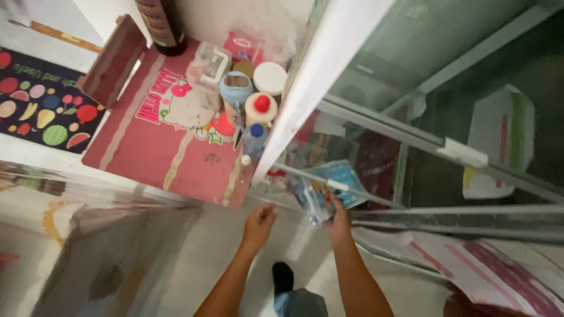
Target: The person repeatedly reaches into a glass-front cabinet, removes various items including books, notebooks, and small packaged goods, and places them on a nearby countertop. The person handles items one at a time, stacking them on the counter throughout the clip.
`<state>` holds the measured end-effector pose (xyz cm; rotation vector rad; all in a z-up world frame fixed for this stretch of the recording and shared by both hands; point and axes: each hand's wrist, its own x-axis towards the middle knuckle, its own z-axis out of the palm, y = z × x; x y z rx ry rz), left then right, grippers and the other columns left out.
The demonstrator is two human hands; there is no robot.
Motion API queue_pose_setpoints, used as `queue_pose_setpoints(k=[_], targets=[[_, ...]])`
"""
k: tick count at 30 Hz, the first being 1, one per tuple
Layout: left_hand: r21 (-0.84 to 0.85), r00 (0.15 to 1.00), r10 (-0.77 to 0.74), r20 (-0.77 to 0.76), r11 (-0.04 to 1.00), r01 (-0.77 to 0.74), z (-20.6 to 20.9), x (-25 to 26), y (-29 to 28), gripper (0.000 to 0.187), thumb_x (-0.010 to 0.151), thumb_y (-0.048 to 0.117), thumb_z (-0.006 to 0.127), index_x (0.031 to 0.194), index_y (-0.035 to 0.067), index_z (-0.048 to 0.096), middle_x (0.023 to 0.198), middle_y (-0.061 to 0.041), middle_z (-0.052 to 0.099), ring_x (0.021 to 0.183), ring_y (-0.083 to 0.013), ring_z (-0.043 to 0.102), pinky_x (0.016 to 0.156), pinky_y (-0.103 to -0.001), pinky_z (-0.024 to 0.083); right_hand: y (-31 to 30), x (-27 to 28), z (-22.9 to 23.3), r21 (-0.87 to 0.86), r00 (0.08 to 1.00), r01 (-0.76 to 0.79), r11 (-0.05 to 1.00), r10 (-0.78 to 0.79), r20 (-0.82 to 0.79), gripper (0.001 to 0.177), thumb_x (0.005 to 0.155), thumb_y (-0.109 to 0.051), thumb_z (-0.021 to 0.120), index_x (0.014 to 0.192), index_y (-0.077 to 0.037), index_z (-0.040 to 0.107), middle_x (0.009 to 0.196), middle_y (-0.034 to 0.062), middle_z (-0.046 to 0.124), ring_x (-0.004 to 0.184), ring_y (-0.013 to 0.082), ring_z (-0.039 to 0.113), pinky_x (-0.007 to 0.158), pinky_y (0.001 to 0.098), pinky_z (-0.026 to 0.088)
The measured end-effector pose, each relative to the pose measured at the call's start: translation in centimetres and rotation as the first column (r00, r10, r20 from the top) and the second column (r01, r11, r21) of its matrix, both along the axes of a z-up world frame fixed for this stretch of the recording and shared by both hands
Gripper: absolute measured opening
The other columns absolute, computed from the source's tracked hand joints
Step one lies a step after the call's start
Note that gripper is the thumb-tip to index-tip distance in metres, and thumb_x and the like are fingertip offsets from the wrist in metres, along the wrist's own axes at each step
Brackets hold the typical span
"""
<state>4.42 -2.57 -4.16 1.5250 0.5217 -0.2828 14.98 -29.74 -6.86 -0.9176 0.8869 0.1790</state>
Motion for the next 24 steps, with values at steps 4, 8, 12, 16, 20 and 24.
queue_pose_setpoints(k=[4,8,12,16,20,24], targets=[[-0.480,0.952,0.162,-0.261,0.834,-0.273,-3.2,0.6,-0.4,0.059,0.101,0.046,0.055,0.141,0.004,0.058,0.130,-0.009,0.068,0.120,-0.0238,0.064,0.096,-0.041,0.051,-1.0,-6.3,2.5,-0.003,0.961,-0.261,0.965,0.260,0.089,0.044,0.085,-0.015,0.077,0.125,-0.005,0.060,0.112,0.0090,0.069,0.102,0.0276,0.067,0.090,0.0487,0.058],[-0.826,0.954,-0.160,-0.255,0.549,-0.129,-1.0,-0.4,1.0,0.083,0.096,0.060,0.060,0.155,0.004,0.045,0.139,-0.007,0.067,0.126,-0.0238,0.062,0.102,-0.041,0.049,-0.9,-8.9,5.8,-0.052,0.821,-0.569,0.821,0.570,0.020,0.047,0.078,-0.009,0.077,0.122,-0.001,0.063,0.107,0.0130,0.075,0.098,0.0277,0.072,0.086,0.0454,0.062],[-0.625,0.920,-0.359,-0.157,0.758,0.189,5.0,-2.9,1.7,0.078,0.077,0.028,0.083,0.143,0.004,0.049,0.126,-0.019,0.070,0.112,-0.0305,0.072,0.093,-0.048,0.060,1.2,-10.0,7.0,-0.164,0.667,-0.732,0.662,0.745,0.029,0.050,0.079,-0.005,0.078,0.125,-0.001,0.059,0.112,0.0152,0.073,0.099,0.0256,0.075,0.087,0.0422,0.065],[-0.606,0.977,-0.113,-0.178,0.796,-0.018,9.4,-5.4,2.9,0.063,0.074,0.006,0.084,0.131,-0.006,0.059,0.114,-0.022,0.074,0.096,-0.0319,0.076,0.081,-0.046,0.066,1.7,-8.8,5.0,-0.146,0.541,-0.819,0.555,0.832,0.128,0.054,0.088,-0.028,0.073,0.135,-0.005,0.058,0.126,0.0136,0.066,0.113,0.0252,0.065,0.099,0.0435,0.052],[-0.687,0.980,0.074,-0.184,0.703,-0.182,10.4,-8.5,4.1,0.056,0.074,0.001,0.080,0.125,-0.003,0.058,0.106,-0.018,0.075,0.089,-0.0301,0.076,0.076,-0.046,0.066,0.4,-0.3,0.9,0.100,0.727,-0.686,0.721,0.683,0.066,0.060,0.091,-0.050,0.060,0.140,-0.015,0.058,0.140,0.0005,0.066,0.129,0.0150,0.059,0.110,0.0359,0.044],[-0.513,0.932,0.219,-0.289,0.786,-0.344,10.2,-10.5,5.0,0.054,0.073,0.000,0.078,0.124,-0.001,0.060,0.104,-0.017,0.076,0.087,-0.0300,0.076,0.076,-0.049,0.064,3.2,12.2,-1.3,-0.551,0.898,-0.310,0.775,0.429,0.098,0.056,0.092,-0.045,0.062,0.138,-0.013,0.059,0.134,0.0016,0.067,0.124,0.0152,0.061,0.106,0.0354,0.046]])
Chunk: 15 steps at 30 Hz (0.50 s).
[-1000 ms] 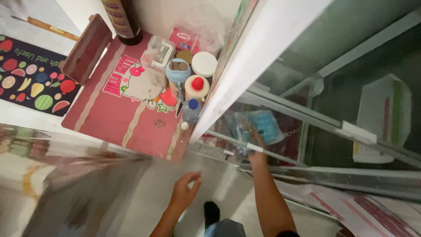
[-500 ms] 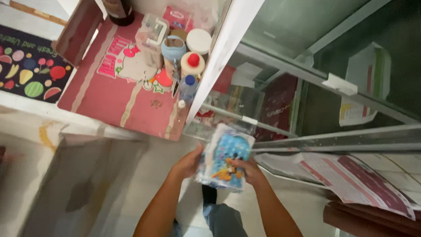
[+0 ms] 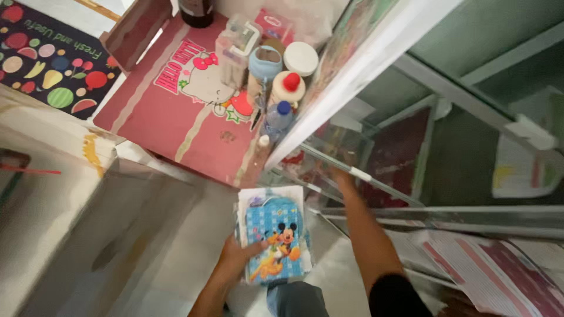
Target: The person repeatedly reaches into a glass-front cabinet, removes various items including books, notebooks, and small packaged goods, and places them on a nearby countertop. The person handles items one at a time, stacking them on the counter throughout the clip.
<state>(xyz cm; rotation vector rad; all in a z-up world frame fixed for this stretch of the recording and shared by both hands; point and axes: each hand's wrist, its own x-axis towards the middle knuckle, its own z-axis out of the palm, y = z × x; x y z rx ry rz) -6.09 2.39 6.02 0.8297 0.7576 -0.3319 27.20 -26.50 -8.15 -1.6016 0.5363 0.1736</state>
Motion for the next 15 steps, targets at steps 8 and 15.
queue_pose_setpoints(k=[8,15], targets=[[0.159,0.992,0.126,-0.008,0.979,-0.124,-3.8,-1.1,0.4,0.057,0.073,0.001,0.083,0.124,0.002,0.058,0.104,-0.013,0.076,0.090,-0.0207,0.075,0.083,-0.038,0.062,2.9,11.4,-2.1,-0.408,0.966,0.179,0.895,-0.081,0.246,0.049,0.094,-0.035,0.067,0.135,-0.009,0.060,0.124,0.0039,0.070,0.112,0.0155,0.065,0.098,0.0345,0.050],[0.215,0.973,0.232,-0.005,0.950,-0.225,-3.9,-1.8,-1.5,0.046,0.074,0.004,0.083,0.117,-0.002,0.065,0.102,-0.013,0.077,0.087,-0.0212,0.074,0.078,-0.037,0.061,2.7,-1.1,1.5,-0.455,0.895,-0.028,0.890,0.225,0.385,0.043,0.096,-0.026,0.071,0.132,-0.005,0.062,0.115,0.0059,0.073,0.102,0.0158,0.068,0.091,0.0338,0.053]])
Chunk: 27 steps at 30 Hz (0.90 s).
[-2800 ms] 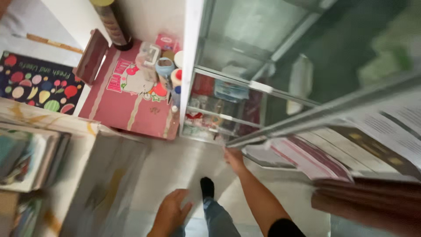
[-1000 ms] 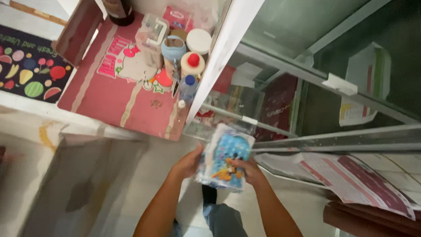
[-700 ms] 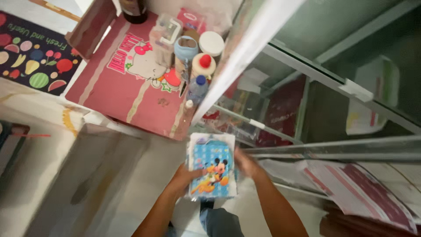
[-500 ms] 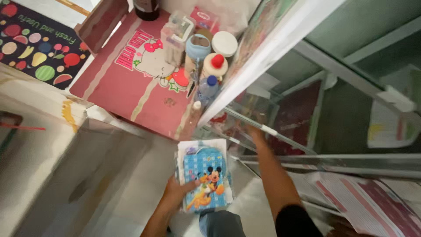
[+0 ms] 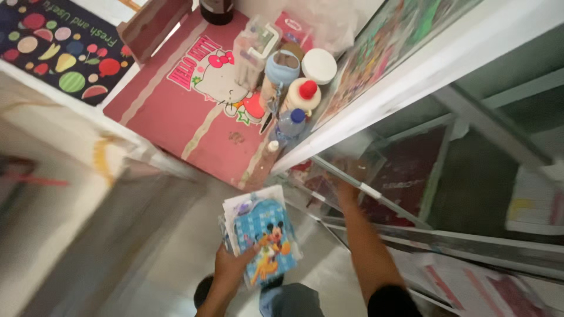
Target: The person repeatedly reaches into a glass-front cabinet, removes various items including books, notebooks, and small packaged goods, and places them on a nearby countertop. The person handles items one at a time, stacking them on the counter throughout the clip.
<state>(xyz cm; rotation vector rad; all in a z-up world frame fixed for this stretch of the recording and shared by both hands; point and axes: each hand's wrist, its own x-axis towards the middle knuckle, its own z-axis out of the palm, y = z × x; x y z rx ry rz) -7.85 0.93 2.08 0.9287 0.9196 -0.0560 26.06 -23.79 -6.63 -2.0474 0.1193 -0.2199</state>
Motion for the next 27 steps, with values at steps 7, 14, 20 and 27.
queue_pose_setpoints(k=[7,14,20,27], targets=[[0.268,0.989,0.105,-0.099,0.960,-0.075,2.0,-0.2,-0.7,0.046,0.078,0.010,0.084,0.117,0.000,0.062,0.103,-0.014,0.076,0.085,-0.0203,0.073,0.075,-0.035,0.059,3.1,-19.6,13.1,0.018,0.985,-0.077,0.997,0.079,-0.152,0.052,0.088,-0.010,0.080,0.136,0.000,0.062,0.110,0.0109,0.072,0.096,0.0155,0.067,0.083,0.0298,0.056],[0.190,0.997,0.080,0.011,0.978,-0.081,6.5,-2.1,0.2,0.052,0.076,0.005,0.083,0.121,-0.001,0.058,0.101,-0.012,0.077,0.084,-0.0200,0.074,0.074,-0.033,0.060,9.5,-26.6,25.3,0.230,0.825,-0.451,0.862,0.501,-0.261,0.087,0.086,-0.001,0.073,0.159,0.000,0.026,0.105,0.0105,0.074,0.092,0.0142,0.070,0.081,0.0261,0.057],[0.064,0.970,0.023,0.241,0.997,-0.040,10.1,-5.7,1.8,0.058,0.078,0.004,0.078,0.132,0.003,0.056,0.111,-0.010,0.075,0.096,-0.0176,0.072,0.085,-0.034,0.060,13.0,-26.5,28.4,0.450,0.697,-0.490,0.747,0.646,-0.313,0.079,0.089,0.001,0.067,0.158,0.001,0.029,0.109,0.0097,0.073,0.091,0.0125,0.070,0.079,0.0270,0.058],[0.071,0.956,-0.045,0.288,0.997,0.026,12.9,-7.7,5.1,0.066,0.074,0.006,0.080,0.134,0.006,0.050,0.117,-0.007,0.072,0.103,-0.0182,0.071,0.091,-0.037,0.058,15.4,-28.5,30.4,0.327,0.666,-0.563,0.759,0.651,-0.364,0.087,0.086,-0.002,0.073,0.159,-0.004,0.026,0.096,0.0096,0.072,0.083,0.0109,0.067,0.070,0.0258,0.057]])
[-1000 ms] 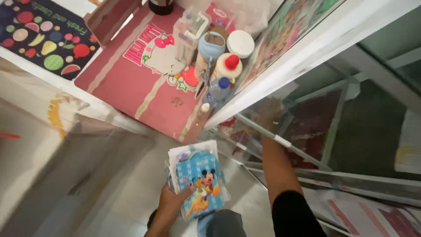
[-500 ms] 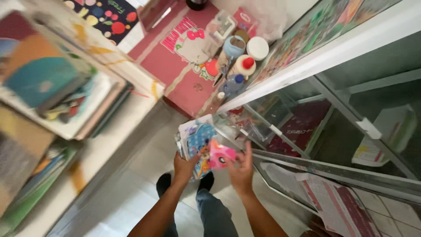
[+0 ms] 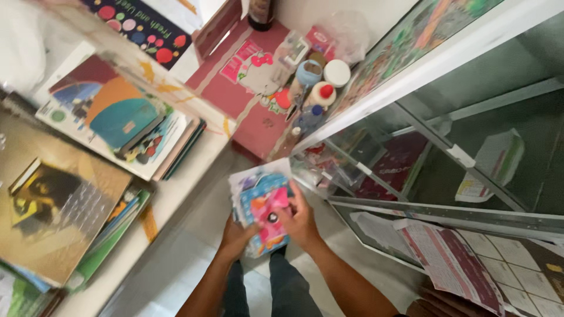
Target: The person repeatedly reaches into a glass-front cabinet, removes various items including books, notebooks, and small packaged goods, and places them on a nearby countertop. The person handles items one at a time, stacking them on the counter throughout the clip.
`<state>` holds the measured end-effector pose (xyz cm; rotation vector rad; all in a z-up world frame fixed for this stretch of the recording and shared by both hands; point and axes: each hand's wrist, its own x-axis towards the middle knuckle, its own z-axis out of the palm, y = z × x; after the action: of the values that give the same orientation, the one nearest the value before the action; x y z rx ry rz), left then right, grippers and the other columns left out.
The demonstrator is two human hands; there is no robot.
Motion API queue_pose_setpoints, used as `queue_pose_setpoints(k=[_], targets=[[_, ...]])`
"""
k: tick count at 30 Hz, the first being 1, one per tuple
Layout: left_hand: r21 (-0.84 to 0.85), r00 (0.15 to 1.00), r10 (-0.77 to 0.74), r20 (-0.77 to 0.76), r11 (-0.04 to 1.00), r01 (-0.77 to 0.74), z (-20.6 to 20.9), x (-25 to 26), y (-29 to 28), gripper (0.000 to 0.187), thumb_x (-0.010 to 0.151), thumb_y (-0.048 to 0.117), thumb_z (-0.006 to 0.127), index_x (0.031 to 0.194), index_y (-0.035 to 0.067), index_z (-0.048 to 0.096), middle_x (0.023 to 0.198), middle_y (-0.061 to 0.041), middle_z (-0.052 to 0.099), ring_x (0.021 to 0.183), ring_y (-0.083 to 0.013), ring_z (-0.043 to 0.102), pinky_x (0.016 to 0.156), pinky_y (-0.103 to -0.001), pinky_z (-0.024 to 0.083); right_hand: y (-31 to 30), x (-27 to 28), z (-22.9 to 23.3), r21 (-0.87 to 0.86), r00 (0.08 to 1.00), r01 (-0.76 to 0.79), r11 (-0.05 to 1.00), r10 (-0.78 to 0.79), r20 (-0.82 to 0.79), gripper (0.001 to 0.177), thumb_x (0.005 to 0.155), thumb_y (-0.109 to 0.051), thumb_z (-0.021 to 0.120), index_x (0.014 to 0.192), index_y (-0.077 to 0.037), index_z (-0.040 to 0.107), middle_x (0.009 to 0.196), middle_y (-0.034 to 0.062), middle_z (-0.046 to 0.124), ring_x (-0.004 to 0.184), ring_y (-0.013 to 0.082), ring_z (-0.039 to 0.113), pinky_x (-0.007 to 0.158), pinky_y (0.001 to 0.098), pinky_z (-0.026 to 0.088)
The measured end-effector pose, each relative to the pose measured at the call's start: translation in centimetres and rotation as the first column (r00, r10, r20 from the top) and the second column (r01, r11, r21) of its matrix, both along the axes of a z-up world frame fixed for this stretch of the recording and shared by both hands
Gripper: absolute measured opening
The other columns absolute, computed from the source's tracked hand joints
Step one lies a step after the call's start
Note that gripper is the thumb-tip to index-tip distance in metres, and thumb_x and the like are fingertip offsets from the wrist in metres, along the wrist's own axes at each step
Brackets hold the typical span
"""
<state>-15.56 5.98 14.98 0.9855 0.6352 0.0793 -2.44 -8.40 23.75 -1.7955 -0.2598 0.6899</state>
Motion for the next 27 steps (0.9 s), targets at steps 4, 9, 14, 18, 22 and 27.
queue_pose_setpoints(k=[4,9,14,18,22,27], targets=[[0.066,0.982,0.016,-0.187,0.998,-0.003,1.3,-0.1,0.8,0.053,0.080,0.013,0.081,0.128,0.002,0.062,0.114,-0.011,0.076,0.100,-0.0227,0.073,0.090,-0.038,0.058,-2.4,3.4,-6.0,0.212,0.913,0.311,0.926,-0.229,-0.339,0.060,0.090,-0.017,0.065,0.146,-0.007,0.044,0.085,0.0060,0.069,0.065,0.0159,0.066,0.053,0.0296,0.055],[0.120,0.977,0.116,-0.178,0.988,-0.095,-2.0,-2.5,0.4,0.058,0.074,0.011,0.080,0.129,0.005,0.060,0.115,-0.008,0.074,0.103,-0.0209,0.071,0.090,-0.037,0.058,-8.1,16.8,-22.9,-0.146,0.781,0.582,0.800,-0.600,-0.174,0.035,0.094,-0.030,0.068,0.116,-0.002,0.066,0.090,0.0042,0.067,0.072,0.0141,0.065,0.057,0.0297,0.051],[0.067,0.925,0.135,-0.356,0.991,-0.119,-8.4,-6.8,-1.5,0.054,0.073,0.003,0.082,0.124,0.000,0.066,0.112,-0.014,0.078,0.100,-0.0241,0.075,0.088,-0.041,0.060,-9.3,29.4,-30.0,-0.042,0.641,0.736,0.675,-0.716,-0.277,0.037,0.094,-0.029,0.068,0.121,-0.003,0.064,0.100,0.0059,0.067,0.084,0.0171,0.064,0.068,0.0328,0.052],[-0.112,0.895,0.299,-0.332,0.929,-0.353,-11.1,-8.6,-3.9,0.057,0.070,-0.006,0.078,0.125,-0.003,0.062,0.112,-0.018,0.076,0.102,-0.0273,0.074,0.090,-0.044,0.060,-7.2,36.3,-32.1,0.235,0.647,0.758,0.609,-0.655,-0.390,0.040,0.094,-0.028,0.068,0.125,-0.004,0.062,0.108,0.0072,0.067,0.093,0.0195,0.064,0.077,0.0354,0.052],[-0.120,0.873,0.315,-0.372,0.917,-0.381,-12.0,-8.2,-4.4,0.057,0.071,-0.006,0.077,0.126,-0.002,0.062,0.114,-0.018,0.076,0.103,-0.0279,0.074,0.090,-0.043,0.059,-6.1,38.3,-32.6,0.347,0.648,0.761,0.548,-0.634,-0.422,0.042,0.094,-0.027,0.067,0.130,-0.005,0.061,0.115,0.0086,0.066,0.103,0.0219,0.064,0.085,0.0379,0.053],[-0.045,0.879,0.318,-0.356,0.933,-0.356,-10.8,-7.1,-4.5,0.057,0.072,-0.004,0.078,0.127,-0.001,0.063,0.115,-0.017,0.075,0.102,-0.0267,0.073,0.090,-0.042,0.059,-7.7,36.7,-30.7,0.439,0.687,0.726,0.529,-0.593,-0.421,0.046,0.094,-0.026,0.067,0.135,-0.006,0.059,0.125,0.0103,0.066,0.114,0.0250,0.063,0.096,0.0410,0.054]])
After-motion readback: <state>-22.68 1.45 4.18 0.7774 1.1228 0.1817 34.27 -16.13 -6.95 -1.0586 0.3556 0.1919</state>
